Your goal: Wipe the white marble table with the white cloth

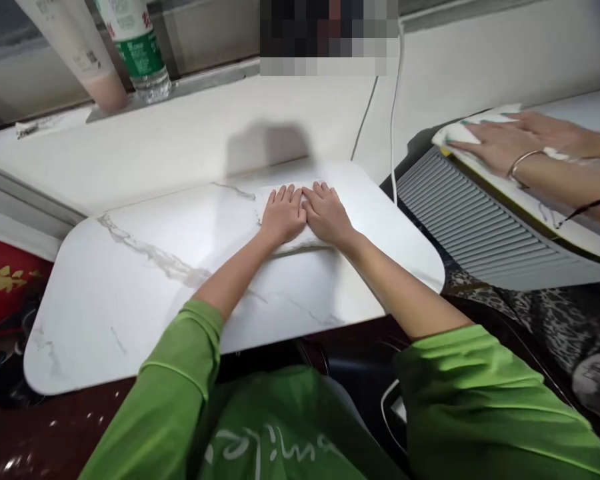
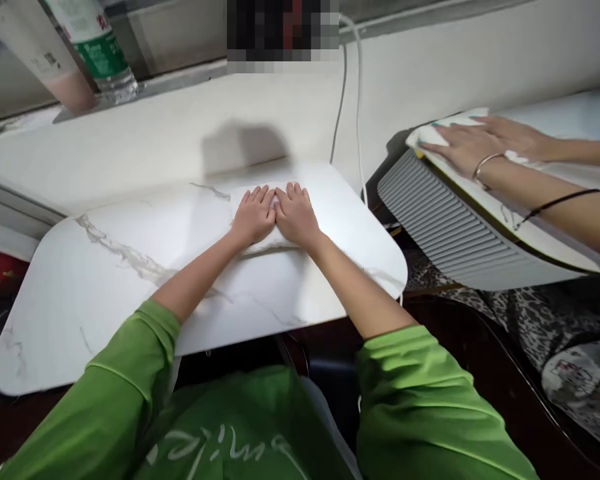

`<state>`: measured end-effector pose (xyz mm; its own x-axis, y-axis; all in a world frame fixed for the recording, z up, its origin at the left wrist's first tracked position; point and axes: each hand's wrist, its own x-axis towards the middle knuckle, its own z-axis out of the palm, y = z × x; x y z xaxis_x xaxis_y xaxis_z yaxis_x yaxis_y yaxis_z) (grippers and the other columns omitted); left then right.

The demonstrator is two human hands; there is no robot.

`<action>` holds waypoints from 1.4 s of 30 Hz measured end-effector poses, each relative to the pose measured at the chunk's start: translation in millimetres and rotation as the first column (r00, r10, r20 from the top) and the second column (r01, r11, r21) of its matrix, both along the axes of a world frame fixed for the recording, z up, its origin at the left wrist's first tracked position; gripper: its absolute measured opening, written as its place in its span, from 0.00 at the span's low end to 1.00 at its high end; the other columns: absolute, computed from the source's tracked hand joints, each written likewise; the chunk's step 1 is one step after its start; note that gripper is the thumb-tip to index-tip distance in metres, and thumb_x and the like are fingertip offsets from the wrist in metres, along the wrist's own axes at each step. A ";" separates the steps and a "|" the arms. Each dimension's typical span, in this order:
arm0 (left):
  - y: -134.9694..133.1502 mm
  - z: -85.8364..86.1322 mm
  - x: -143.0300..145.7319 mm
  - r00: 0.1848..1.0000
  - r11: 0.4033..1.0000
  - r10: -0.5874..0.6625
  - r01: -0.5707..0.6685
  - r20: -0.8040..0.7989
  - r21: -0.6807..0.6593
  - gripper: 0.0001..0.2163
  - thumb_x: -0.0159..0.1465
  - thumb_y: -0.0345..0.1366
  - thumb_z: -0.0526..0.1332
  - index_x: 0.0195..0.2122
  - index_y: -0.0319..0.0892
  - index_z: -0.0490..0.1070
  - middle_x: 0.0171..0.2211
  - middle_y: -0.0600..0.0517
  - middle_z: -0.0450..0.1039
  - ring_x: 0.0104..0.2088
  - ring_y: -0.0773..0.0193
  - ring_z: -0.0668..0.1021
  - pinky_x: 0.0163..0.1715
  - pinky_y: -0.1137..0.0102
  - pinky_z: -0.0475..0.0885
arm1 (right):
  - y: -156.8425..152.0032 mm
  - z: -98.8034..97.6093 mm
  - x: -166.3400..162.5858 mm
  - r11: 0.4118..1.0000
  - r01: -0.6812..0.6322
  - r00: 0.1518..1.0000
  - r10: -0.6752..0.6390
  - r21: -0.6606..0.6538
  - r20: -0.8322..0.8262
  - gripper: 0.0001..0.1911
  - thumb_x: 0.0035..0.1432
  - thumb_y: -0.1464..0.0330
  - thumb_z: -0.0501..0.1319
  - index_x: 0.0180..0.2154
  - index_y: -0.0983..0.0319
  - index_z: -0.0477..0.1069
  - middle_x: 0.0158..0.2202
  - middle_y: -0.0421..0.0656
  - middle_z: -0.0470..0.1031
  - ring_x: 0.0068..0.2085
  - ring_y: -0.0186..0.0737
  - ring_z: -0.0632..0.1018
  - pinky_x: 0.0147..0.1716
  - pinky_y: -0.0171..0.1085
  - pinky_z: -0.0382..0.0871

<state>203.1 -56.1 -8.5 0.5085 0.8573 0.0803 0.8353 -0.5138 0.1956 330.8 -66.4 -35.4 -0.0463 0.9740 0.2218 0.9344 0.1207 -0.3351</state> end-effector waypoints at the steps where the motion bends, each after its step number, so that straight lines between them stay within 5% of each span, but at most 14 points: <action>1: 13.7 -0.9 10.2 1.000 1.000 0.010 -0.010 0.000 0.006 0.24 0.70 0.34 0.44 0.66 0.33 0.55 0.67 0.45 0.54 0.67 0.56 0.56 0.67 0.61 0.47 | 14.7 0.2 9.7 1.000 0.000 1.000 0.000 0.003 -0.006 0.26 0.66 0.66 0.42 0.62 0.65 0.61 0.66 0.55 0.59 0.67 0.56 0.58 0.62 0.60 0.52; 5: 47.5 -3.9 39.8 0.998 0.997 0.068 -0.068 0.007 0.038 0.24 0.69 0.33 0.43 0.65 0.32 0.56 0.67 0.43 0.55 0.67 0.55 0.57 0.67 0.58 0.48 | 56.3 -2.3 37.2 1.000 -0.016 0.999 0.017 0.021 -0.031 0.26 0.65 0.67 0.43 0.61 0.65 0.64 0.65 0.52 0.61 0.67 0.53 0.59 0.63 0.57 0.52; 10: 40.0 -7.9 61.2 0.990 0.990 0.132 -0.134 0.038 0.041 0.24 0.69 0.33 0.43 0.66 0.33 0.56 0.67 0.43 0.54 0.68 0.52 0.55 0.67 0.54 0.45 | 52.2 -4.2 54.7 1.000 -0.021 0.999 0.022 0.021 -0.038 0.27 0.66 0.65 0.44 0.62 0.66 0.62 0.66 0.51 0.60 0.67 0.48 0.58 0.66 0.52 0.49; 15: -9.5 -7.5 63.2 0.998 0.999 0.040 -0.039 0.054 -0.018 0.25 0.69 0.34 0.43 0.66 0.34 0.55 0.68 0.43 0.53 0.69 0.52 0.52 0.68 0.56 0.43 | -14.0 3.8 54.3 0.998 0.063 0.997 -0.062 0.016 -0.045 0.26 0.66 0.67 0.44 0.61 0.65 0.64 0.66 0.49 0.60 0.68 0.46 0.58 0.67 0.49 0.49; 22: -124.8 -3.1 43.6 0.991 0.991 -0.125 0.123 0.045 0.046 0.25 0.69 0.37 0.44 0.66 0.32 0.55 0.67 0.41 0.54 0.68 0.48 0.54 0.68 0.53 0.45 | -145.8 4.0 42.9 0.986 0.140 0.987 -0.131 0.094 -0.095 0.26 0.64 0.63 0.46 0.59 0.61 0.67 0.64 0.47 0.65 0.66 0.45 0.62 0.66 0.48 0.53; 26: -160.5 -0.7 41.6 0.989 0.988 -0.143 0.142 0.025 0.057 0.27 0.69 0.38 0.43 0.66 0.27 0.54 0.67 0.38 0.54 0.67 0.45 0.55 0.67 0.52 0.46 | -180.4 2.8 42.5 0.982 0.153 0.982 -0.139 0.109 -0.124 0.25 0.63 0.62 0.46 0.58 0.56 0.68 0.63 0.45 0.66 0.65 0.45 0.63 0.66 0.50 0.54; 42: -126.5 -7.1 70.0 0.991 0.994 -0.103 0.099 0.082 0.052 0.26 0.68 0.38 0.46 0.65 0.28 0.56 0.66 0.38 0.55 0.67 0.46 0.56 0.67 0.52 0.47 | -134.9 7.1 75.4 0.996 0.086 0.995 -0.084 0.025 -0.060 0.26 0.59 0.65 0.46 0.56 0.62 0.68 0.62 0.51 0.67 0.64 0.46 0.65 0.65 0.49 0.54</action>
<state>273.1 -182.6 -15.6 0.5817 0.7963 0.1659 0.7605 -0.6048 0.2362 406.1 -201.4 -28.3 0.0503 0.9672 0.2489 0.9203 0.0519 -0.3877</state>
